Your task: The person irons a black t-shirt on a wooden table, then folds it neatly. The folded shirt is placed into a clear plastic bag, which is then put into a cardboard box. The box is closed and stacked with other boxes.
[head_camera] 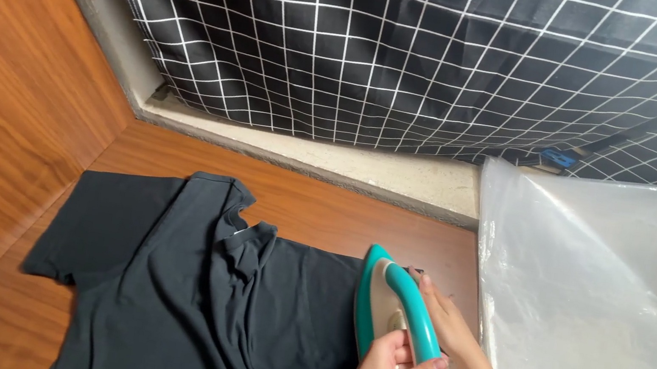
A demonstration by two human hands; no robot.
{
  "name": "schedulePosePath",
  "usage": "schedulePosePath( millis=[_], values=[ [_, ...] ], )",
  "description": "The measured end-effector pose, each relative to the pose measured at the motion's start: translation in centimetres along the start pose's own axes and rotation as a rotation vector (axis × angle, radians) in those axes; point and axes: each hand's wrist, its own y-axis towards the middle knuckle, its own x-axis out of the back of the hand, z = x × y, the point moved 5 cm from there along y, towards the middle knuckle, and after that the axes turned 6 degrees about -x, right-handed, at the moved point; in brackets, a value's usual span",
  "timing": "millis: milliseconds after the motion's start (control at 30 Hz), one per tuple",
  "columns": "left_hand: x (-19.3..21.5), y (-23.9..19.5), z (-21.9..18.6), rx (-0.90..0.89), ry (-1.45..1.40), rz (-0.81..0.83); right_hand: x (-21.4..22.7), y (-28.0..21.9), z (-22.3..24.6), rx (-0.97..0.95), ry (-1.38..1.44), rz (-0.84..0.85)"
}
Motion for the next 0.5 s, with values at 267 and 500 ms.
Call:
schedulePosePath(
  millis=[267,500],
  values=[
    [3.3,-3.0,-4.8,-0.133,0.004,-0.212,-1.2,3.1,-2.9,0.079,-0.152,-0.039],
    [2.8,-4.1,-2.9,-0.122,0.085,-0.105,1.6,-0.3,-2.3,0.172,0.304,-0.167]
  ],
)
